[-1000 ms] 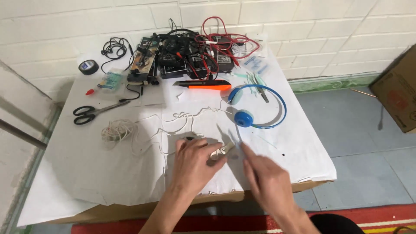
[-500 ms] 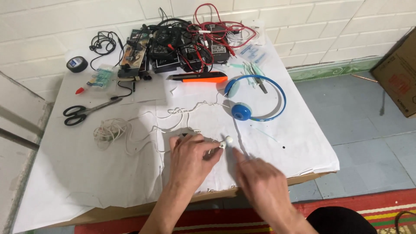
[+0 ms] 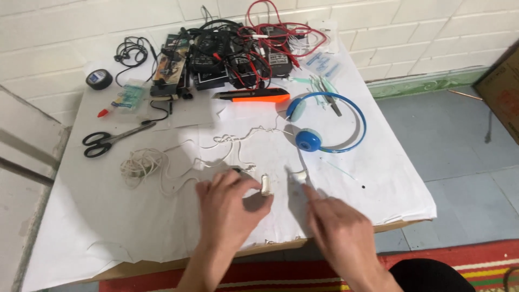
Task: The person works on a white headphone cable at a table, holding the wire and using a utility knife to cut and scrape along it. They then pick apart and handle small connector pieces, repositioning the cable and parts on the table as they continue working on the assembly.
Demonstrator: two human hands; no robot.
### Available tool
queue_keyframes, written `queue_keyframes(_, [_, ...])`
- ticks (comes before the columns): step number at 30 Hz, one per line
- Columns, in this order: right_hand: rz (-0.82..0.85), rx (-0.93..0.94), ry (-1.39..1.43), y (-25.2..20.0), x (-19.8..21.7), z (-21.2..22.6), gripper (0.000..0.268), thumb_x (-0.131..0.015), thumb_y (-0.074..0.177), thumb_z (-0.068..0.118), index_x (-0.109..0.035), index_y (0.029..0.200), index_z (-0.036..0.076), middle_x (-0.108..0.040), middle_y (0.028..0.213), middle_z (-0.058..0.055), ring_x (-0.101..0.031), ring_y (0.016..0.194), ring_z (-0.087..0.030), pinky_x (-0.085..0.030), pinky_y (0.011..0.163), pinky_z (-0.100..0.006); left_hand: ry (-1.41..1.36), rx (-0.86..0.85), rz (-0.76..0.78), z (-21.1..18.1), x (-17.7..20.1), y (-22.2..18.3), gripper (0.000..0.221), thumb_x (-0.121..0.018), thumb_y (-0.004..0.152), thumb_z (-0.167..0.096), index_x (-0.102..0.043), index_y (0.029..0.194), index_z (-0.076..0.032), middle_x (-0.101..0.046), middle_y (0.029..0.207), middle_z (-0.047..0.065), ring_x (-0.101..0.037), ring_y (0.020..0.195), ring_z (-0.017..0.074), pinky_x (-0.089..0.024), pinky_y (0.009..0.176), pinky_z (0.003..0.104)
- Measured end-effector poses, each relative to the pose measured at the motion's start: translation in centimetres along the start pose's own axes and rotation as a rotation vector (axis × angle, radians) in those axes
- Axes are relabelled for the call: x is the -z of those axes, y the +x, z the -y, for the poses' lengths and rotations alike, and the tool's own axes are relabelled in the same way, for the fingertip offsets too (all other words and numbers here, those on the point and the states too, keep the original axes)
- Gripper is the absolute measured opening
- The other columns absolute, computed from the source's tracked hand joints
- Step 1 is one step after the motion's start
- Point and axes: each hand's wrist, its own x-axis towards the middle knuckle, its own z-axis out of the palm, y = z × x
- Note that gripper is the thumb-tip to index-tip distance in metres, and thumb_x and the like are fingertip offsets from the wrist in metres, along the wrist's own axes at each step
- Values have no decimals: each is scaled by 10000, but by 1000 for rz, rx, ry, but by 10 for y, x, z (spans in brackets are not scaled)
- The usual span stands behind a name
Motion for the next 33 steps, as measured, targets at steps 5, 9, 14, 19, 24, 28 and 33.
queue_keyframes(5, [-69, -158, 60, 5, 17, 12, 421, -584, 939, 170, -643, 1354, 128, -736, 689, -32, -611, 464, -137, -507, 450, -295, -65, -42, -64, -17, 4, 2, 247, -820, 748, -349, -806, 959, -222, -657, 856, -46, -514, 835, 163, -288, 884, 385])
queue_keyframes(9, [-56, -210, 112, 7, 15, 2, 394, -571, 956, 182, -648, 1332, 89, -793, 808, -88, -709, 507, -164, -598, 441, -265, -234, -55, -91, -15, 8, 0, 187, -837, 693, -146, -720, 809, -235, -572, 729, -83, -528, 716, 116, -292, 826, 328])
queue_keyframes(14, [-59, -168, 111, 0, 23, 11, 411, -611, 916, 139, -673, 1321, 101, -769, 748, -64, -647, 476, -152, -521, 445, -294, -309, -187, 94, -10, 17, -4, 211, -851, 651, -117, -812, 824, -232, -588, 836, -68, -576, 840, 113, -320, 910, 366])
queue_keyframes(19, [-63, -1, 156, -18, 15, 12, 380, -607, 904, 106, -673, 1276, 63, -771, 734, -71, -663, 458, -125, -576, 406, -238, -322, -231, 12, -4, 31, -6, 181, -921, 643, -296, -794, 754, -232, -575, 752, -90, -528, 781, 98, -289, 840, 361])
queue_keyframes(24, [24, 131, -2, -27, -1, 14, 434, -674, 881, 153, -655, 1305, 62, -715, 706, -25, -655, 585, -139, -575, 523, -283, -279, -157, 35, -2, 21, -13, 147, -920, 667, -327, -825, 721, -228, -605, 687, -83, -491, 683, 118, -285, 835, 376])
queue_keyframes(28, [55, 211, -1, -25, -6, 9, 469, -653, 902, 132, -605, 1362, 51, -730, 704, -24, -666, 575, -138, -614, 556, -264, -287, -176, 2, -2, 17, -12, 133, -928, 680, -301, -822, 707, -225, -591, 686, -82, -500, 672, 114, -291, 830, 362])
queue_keyframes(33, [63, 243, -10, -21, -1, 13, 485, -647, 907, 155, -596, 1374, 38, -699, 695, -24, -641, 581, -148, -590, 532, -275, -259, -153, 27, -5, 18, -13, 115, -898, 710, -313, -820, 712, -228, -581, 663, -75, -497, 713, 132, -281, 835, 367])
